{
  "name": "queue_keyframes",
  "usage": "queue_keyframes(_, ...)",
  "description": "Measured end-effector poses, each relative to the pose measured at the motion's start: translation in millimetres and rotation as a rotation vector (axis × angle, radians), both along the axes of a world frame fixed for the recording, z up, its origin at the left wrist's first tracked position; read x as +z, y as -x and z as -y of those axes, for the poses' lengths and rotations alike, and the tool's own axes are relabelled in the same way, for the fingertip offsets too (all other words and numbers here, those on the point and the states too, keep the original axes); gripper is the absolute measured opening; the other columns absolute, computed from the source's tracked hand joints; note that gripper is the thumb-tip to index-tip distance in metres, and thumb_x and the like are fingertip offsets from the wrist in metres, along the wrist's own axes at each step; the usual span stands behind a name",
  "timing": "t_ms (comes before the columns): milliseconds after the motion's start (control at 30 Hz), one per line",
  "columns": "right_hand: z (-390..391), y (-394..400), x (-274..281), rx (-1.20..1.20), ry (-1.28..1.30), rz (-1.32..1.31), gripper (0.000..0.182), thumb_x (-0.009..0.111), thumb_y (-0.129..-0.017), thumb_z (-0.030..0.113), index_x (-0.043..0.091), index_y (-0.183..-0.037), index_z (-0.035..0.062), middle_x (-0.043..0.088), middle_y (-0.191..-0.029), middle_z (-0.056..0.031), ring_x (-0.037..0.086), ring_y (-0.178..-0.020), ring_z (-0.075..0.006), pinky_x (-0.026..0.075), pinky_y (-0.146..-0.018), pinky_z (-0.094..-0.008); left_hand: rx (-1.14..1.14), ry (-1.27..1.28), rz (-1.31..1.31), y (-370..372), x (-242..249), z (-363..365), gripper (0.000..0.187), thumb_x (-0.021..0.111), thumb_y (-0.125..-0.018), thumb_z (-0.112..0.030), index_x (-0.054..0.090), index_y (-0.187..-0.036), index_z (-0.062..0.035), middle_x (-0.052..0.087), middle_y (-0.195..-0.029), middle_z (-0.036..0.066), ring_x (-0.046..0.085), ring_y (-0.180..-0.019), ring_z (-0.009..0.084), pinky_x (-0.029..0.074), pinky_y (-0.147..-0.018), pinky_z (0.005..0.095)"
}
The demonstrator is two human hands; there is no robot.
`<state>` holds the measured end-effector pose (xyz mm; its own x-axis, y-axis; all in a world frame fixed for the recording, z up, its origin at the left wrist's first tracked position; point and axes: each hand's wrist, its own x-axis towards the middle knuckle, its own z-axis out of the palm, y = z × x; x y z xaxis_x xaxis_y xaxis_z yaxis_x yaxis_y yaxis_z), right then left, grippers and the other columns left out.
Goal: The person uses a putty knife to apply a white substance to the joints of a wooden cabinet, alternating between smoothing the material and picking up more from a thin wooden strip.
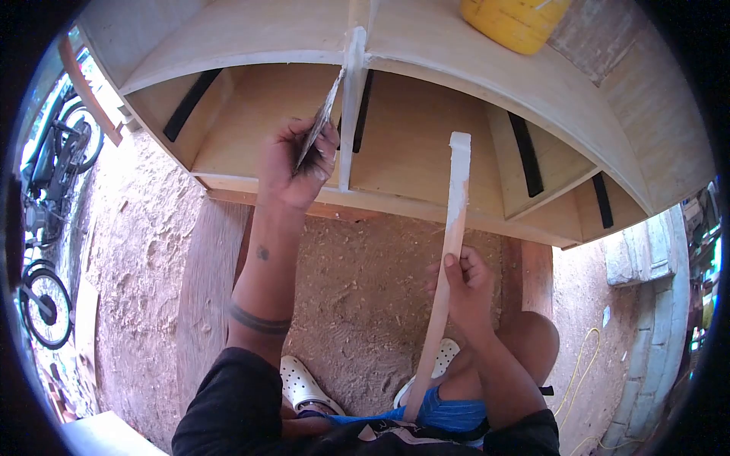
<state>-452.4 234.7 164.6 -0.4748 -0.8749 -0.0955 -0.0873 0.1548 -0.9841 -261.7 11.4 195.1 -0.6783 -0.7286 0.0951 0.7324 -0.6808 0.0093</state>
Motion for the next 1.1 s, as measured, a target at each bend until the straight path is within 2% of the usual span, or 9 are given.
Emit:
queue_keyframes(67, 0.0, 0.0, 1.2, 0.002, -0.002, -0.003, 0.021, 0.052, -0.093, 0.019, 0.051, -0.098, -0.0007, 0.062, -0.075, -0.0103, 0.060, -0.055, -0.0117, 0.053, -0.050, -0.0254, -0.050, 0.007, -0.077, 1.5, -2.2, -0.3, 0.016, 0.049, -0.081, 0.000, 0.052, -0.092, 0.0124, 0.058, -0.084, 0.019, 0.060, -0.079, 0.0242, 0.057, -0.063, 0.0268)
queue_keyframes(467, 0.6, -4.1, 2.2, 0.002, -0.027, -0.021, 0.020, 0.051, -0.093, 0.019, 0.051, -0.097, -0.0012, 0.062, -0.076, -0.0112, 0.060, -0.055, -0.0125, 0.052, -0.050, -0.0261, 0.072, -0.069, 0.000, 7.7, 1.2, -6.3, 0.018, 0.048, -0.083, -0.001, 0.051, -0.094, 0.0127, 0.055, -0.086, 0.019, 0.058, -0.076, 0.0235, 0.056, -0.061, 0.0262)
queue_keyframes(567, 0.5, -2.4, 1.2, 0.008, -0.022, -0.033, 0.020, 0.051, -0.093, 0.019, 0.051, -0.098, -0.0011, 0.063, -0.077, -0.0110, 0.060, -0.055, -0.0124, 0.052, -0.050, -0.0260, 0.095, 0.029, 0.018, 6.8, -9.1, -4.5, 0.020, 0.049, -0.083, -0.004, 0.052, -0.097, 0.0094, 0.057, -0.092, 0.019, 0.060, -0.079, 0.0222, 0.055, -0.058, 0.0259)
queue_keyframes(667, -1.9, -3.3, 2.9, 0.005, -0.025, -0.028, 0.020, 0.051, -0.093, 0.019, 0.051, -0.098, -0.0006, 0.063, -0.077, -0.0105, 0.060, -0.055, -0.0123, 0.052, -0.050, -0.0256, 0.188, 0.180, 0.130, 3.7, -22.1, -17.4, 0.025, 0.050, -0.082, -0.006, 0.053, -0.105, 0.0039, 0.058, -0.101, 0.015, 0.061, -0.089, 0.0219, 0.054, -0.069, 0.0314)
queue_keyframes(767, -2.3, -5.0, 9.6, -0.004, -0.029, -0.012, 0.020, 0.052, -0.093, 0.020, 0.051, -0.098, 0.0000, 0.062, -0.077, -0.0096, 0.060, -0.056, -0.0120, 0.052, -0.051, -0.0252, 0.424, 0.174, 0.352, 5.6, -25.3, -37.8, 0.031, 0.052, -0.083, -0.009, 0.053, -0.112, -0.0010, 0.060, -0.108, 0.010, 0.059, -0.100, 0.0217, 0.050, -0.084, 0.0371)
queue_keyframes(867, -7.9, -7.8, 14.4, 0.011, 0.009, 0.031, 0.020, 0.052, -0.093, 0.020, 0.051, -0.097, 0.0006, 0.062, -0.075, -0.0085, 0.059, -0.057, -0.0115, 0.051, -0.053, -0.0251, 0.378, 0.146, 0.332, -1.9, -34.4, -47.5, 0.034, 0.053, -0.083, -0.008, 0.051, -0.117, -0.0020, 0.059, -0.110, 0.009, 0.057, -0.104, 0.0235, 0.045, -0.093, 0.0412)
queue_keyframes(967, -11.4, -7.9, 16.6, 0.049, 0.042, 0.114, 0.020, 0.053, -0.092, 0.021, 0.051, -0.096, 0.0007, 0.061, -0.073, -0.0078, 0.058, -0.057, -0.0115, 0.050, -0.054, -0.0254, 0.337, 0.222, 0.322, -7.6, -33.5, -60.9, 0.033, 0.055, -0.082, -0.001, 0.053, -0.115, 0.0016, 0.061, -0.107, 0.010, 0.059, -0.101, 0.0235, 0.047, -0.089, 0.0353)
queue_keyframes(1067, -15.3, -9.7, 23.9, 0.056, 0.087, 0.159, 0.021, 0.049, -0.094, 0.022, 0.050, -0.096, 0.0011, 0.058, -0.069, -0.0073, 0.058, -0.056, -0.0129, 0.048, -0.052, -0.0258, 0.348, 0.559, 0.633, -8.8, -17.0, -76.6, 0.032, 0.053, -0.082, 0.004, 0.056, -0.114, 0.0004, 0.059, -0.107, 0.010, 0.058, -0.098, 0.0220, 0.047, -0.087, 0.0337)
queue_keyframes(1100, -15.2, -11.9, 27.2, 0.026, 0.097, 0.160, 0.022, 0.048, -0.095, 0.024, 0.049, -0.096, 0.0024, 0.057, -0.067, -0.0071, 0.057, -0.054, -0.0132, 0.047, -0.050, -0.0256, 0.508, 0.772, 0.799, -0.3, -11.4, -79.1, 0.032, 0.052, -0.082, 0.005, 0.057, -0.114, -0.0003, 0.058, -0.106, 0.011, 0.058, -0.096, 0.0218, 0.047, -0.085, 0.0334)
